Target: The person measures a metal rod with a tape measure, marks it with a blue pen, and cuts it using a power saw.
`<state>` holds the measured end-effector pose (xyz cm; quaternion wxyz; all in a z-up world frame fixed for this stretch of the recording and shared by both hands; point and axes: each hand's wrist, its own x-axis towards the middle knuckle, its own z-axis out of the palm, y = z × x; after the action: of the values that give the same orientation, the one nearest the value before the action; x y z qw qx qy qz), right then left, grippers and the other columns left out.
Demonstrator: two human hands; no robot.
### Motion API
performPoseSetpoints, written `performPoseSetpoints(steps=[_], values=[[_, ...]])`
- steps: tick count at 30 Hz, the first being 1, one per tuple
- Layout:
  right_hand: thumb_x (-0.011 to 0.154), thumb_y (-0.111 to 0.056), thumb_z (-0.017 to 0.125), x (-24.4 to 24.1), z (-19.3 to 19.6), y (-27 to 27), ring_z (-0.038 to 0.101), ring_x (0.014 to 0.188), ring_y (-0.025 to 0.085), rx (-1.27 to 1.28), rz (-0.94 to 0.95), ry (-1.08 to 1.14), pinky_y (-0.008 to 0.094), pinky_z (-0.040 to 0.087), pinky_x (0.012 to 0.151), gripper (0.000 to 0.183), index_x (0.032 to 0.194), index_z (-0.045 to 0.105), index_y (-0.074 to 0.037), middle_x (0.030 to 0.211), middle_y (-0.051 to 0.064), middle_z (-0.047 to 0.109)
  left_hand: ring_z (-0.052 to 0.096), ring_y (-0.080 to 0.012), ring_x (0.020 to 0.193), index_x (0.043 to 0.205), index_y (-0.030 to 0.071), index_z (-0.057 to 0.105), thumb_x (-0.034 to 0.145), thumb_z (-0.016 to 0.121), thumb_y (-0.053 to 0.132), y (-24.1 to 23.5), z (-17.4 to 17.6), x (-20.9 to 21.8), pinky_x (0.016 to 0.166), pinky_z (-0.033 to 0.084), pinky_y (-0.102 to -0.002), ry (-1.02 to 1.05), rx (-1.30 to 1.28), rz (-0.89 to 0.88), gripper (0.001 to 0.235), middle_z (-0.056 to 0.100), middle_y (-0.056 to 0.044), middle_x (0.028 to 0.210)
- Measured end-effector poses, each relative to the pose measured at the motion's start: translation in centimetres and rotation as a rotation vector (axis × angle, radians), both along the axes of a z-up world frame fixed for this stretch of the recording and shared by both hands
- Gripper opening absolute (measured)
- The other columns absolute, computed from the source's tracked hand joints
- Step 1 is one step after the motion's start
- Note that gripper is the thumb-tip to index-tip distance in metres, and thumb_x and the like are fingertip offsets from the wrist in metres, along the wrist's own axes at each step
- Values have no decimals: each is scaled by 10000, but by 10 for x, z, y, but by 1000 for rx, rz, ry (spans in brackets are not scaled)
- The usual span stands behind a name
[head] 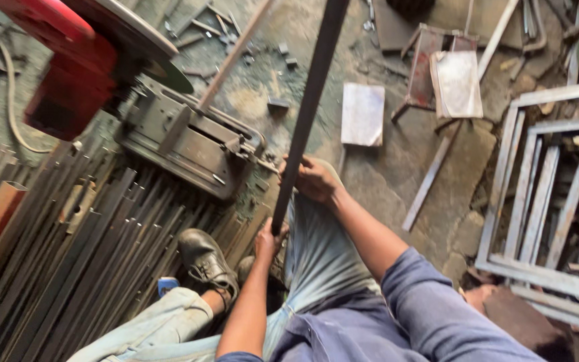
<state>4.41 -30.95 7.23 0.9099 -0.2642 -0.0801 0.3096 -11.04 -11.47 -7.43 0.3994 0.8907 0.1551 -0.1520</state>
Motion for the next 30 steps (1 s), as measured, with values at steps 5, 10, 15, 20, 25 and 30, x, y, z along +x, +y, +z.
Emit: performPoseSetpoints(steps=[5,10,15,20,25,30], values=[[932,-245,812,3,-5,0,655,1148,285,33,23,17,455,522,1051,600,1439,549,-61,1212,149,683,696,-428,948,1128,233,643,820,725,607,0,5,-4,793,528,-543,22,13,-24,491,744,-167,986],[949,-254,802,4,-8,-1,657,1140,283,38,24,12,444,525,1031,584,1444,557,-67,1211,145,683,681,-452,965,1173,226,616,825,729,618,1,-5,-1,807,518,-556,55,69,-47,536,729,-199,1002],[954,-256,795,5,-8,-1,655,1144,283,37,26,9,436,524,1027,580,1449,557,-69,1216,148,683,683,-456,965,1191,234,619,820,737,610,0,-8,-2,810,517,-557,86,73,-41,541,734,-204,992],[955,-234,779,7,-5,0,653,1148,278,56,25,15,441,524,1054,559,1447,564,-77,1210,159,686,703,-439,951,1201,237,611,830,729,615,0,1,-2,806,524,-551,90,60,-41,543,745,-191,973],[981,-203,760,8,-5,0,646,1167,276,78,25,20,445,524,1076,522,1453,570,-84,1220,169,679,696,-443,967,1229,248,605,837,729,607,-1,7,0,814,518,-559,110,84,-63,546,737,-192,996],[978,-207,757,8,-8,1,647,1170,296,109,27,22,452,522,1068,512,1443,576,-92,1233,176,675,701,-429,985,1235,256,599,830,729,607,0,1,0,828,523,-551,135,75,-56,551,740,-185,1012]])
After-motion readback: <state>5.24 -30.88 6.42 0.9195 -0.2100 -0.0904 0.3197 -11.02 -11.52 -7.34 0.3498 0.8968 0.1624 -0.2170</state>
